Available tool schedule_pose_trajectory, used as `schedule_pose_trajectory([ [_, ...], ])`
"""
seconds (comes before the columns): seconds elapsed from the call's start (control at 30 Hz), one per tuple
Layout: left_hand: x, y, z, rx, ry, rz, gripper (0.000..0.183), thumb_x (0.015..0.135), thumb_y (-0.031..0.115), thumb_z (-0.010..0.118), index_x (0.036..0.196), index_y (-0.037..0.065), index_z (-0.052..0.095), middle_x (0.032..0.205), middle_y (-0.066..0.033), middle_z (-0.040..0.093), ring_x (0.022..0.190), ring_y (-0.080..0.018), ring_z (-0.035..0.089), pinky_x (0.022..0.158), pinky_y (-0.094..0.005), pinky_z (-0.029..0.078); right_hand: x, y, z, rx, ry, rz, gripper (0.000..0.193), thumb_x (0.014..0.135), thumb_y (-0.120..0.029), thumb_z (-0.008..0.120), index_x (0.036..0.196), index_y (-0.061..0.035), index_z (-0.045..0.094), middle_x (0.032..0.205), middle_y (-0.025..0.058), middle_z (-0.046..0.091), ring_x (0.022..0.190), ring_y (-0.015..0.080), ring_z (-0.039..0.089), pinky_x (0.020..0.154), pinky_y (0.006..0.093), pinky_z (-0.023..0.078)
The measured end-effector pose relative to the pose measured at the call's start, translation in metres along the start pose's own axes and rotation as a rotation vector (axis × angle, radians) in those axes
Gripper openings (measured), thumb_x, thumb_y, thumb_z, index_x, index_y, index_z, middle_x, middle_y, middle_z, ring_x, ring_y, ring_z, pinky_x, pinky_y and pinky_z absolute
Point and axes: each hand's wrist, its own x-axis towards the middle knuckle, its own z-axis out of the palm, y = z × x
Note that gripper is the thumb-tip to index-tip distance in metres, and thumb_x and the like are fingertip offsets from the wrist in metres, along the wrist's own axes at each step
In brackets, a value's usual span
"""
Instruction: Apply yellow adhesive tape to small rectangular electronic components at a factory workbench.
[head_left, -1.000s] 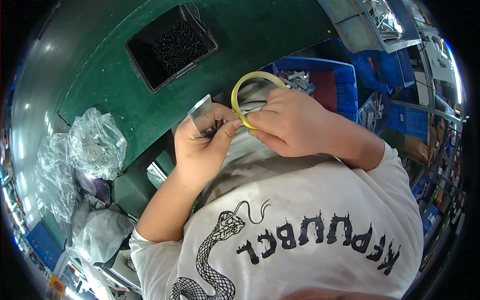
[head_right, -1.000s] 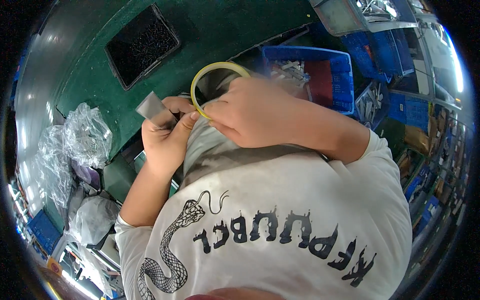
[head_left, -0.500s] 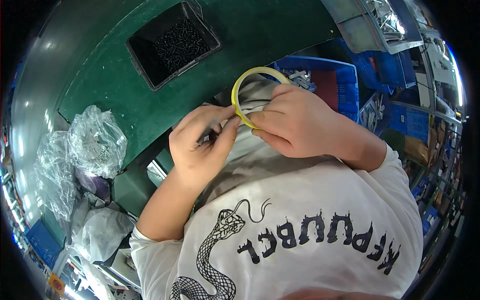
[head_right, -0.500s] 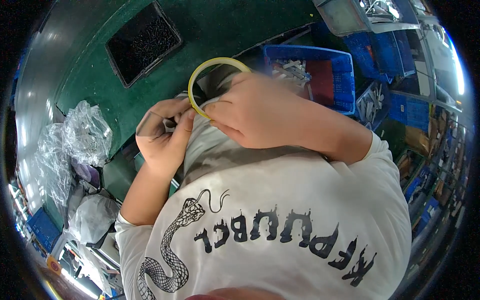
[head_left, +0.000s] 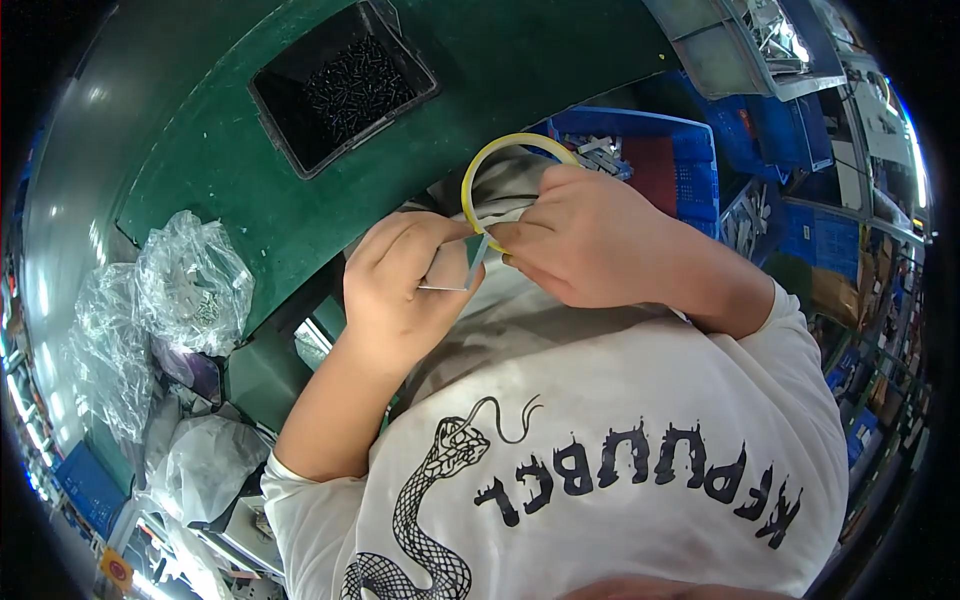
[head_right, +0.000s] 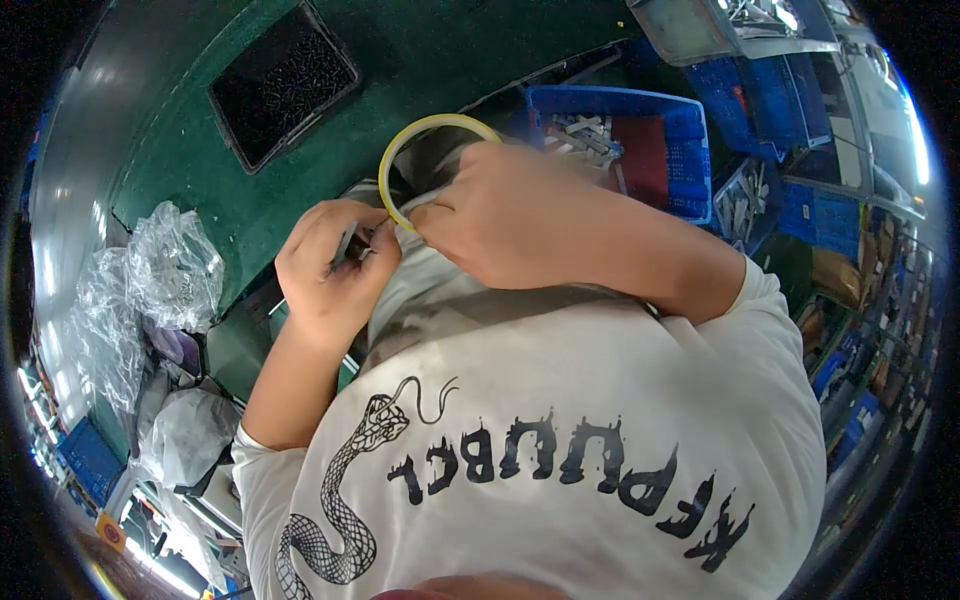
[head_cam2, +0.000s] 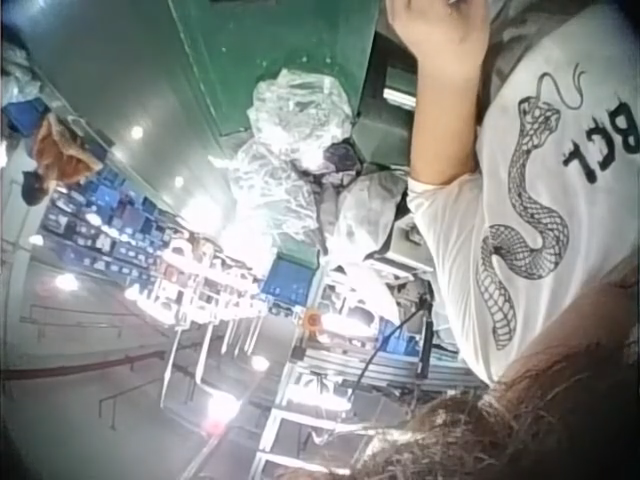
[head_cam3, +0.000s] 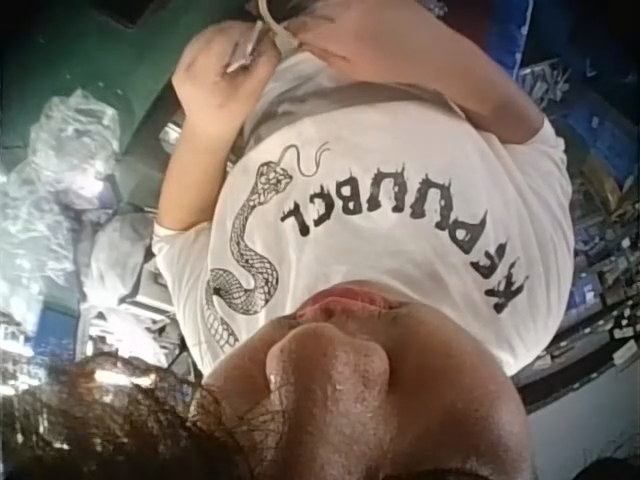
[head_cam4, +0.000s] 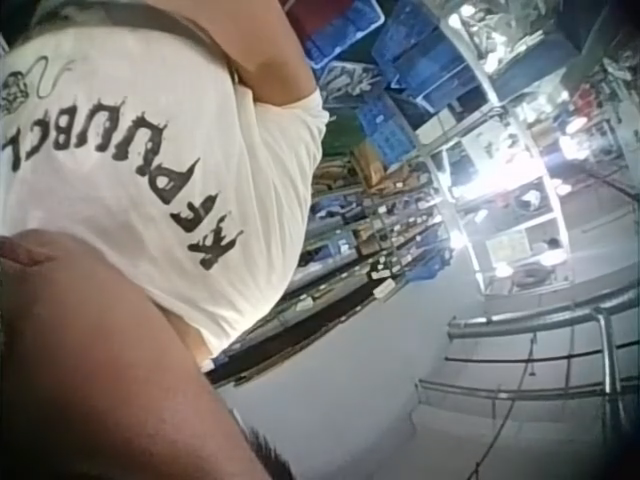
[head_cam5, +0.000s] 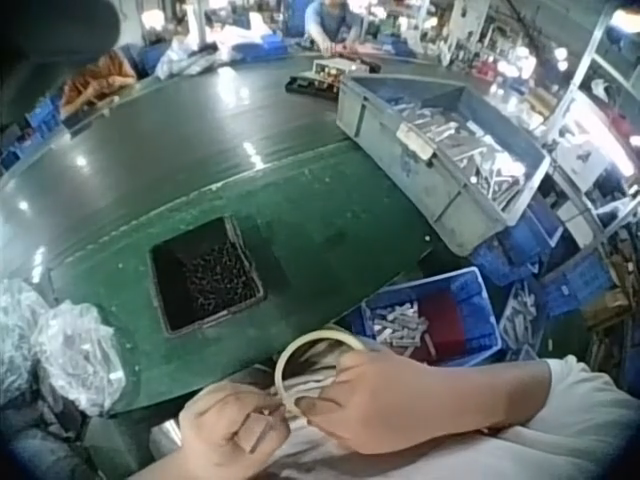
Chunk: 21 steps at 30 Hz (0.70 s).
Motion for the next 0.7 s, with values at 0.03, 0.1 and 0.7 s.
schedule_pose_trajectory([
  [0.03, 0.000, 0.000, 0.000, 0.013, -0.006, 0.003, 0.033, 0.059, 0.001, 0.079, 0.089, 0.003, 0.065, 0.085, -0.0109, 0.068, 0.077, -0.0303, 0.066, 0.071, -0.0382, 0.054, 0.000, 0.000, 0.001, 0.000, 0.000, 0.001, 0.022, 0.076, -0.010, 0.071, 0.097, -0.0031, 0.067, 0.069, 0.0020, 0.063, 0.061, 0.0202, 0.057, 0.067, 0.0321, 0.044],
  [0.1, 0.000, -0.001, 0.000, 0.019, -0.008, 0.012, 0.031, 0.059, 0.002, 0.078, 0.088, 0.003, 0.065, 0.084, -0.0109, 0.068, 0.076, -0.0306, 0.066, 0.070, -0.0382, 0.054, -0.001, 0.000, 0.004, 0.026, 0.024, -0.010, 0.020, 0.077, -0.010, 0.071, 0.095, -0.0028, 0.067, 0.068, 0.0023, 0.063, 0.060, 0.0205, 0.056, 0.067, 0.0319, 0.044],
  [0.7, 0.002, -0.005, 0.006, -0.015, 0.037, 0.031, 0.025, 0.056, 0.000, 0.071, 0.077, 0.004, 0.059, 0.072, -0.0096, 0.061, 0.062, -0.0292, 0.060, 0.057, -0.0344, 0.051, 0.000, -0.002, 0.007, 0.028, -0.023, 0.041, 0.023, 0.077, -0.012, 0.070, 0.097, -0.0035, 0.067, 0.073, 0.0043, 0.063, 0.063, 0.0233, 0.056, 0.066, 0.0352, 0.044],
])
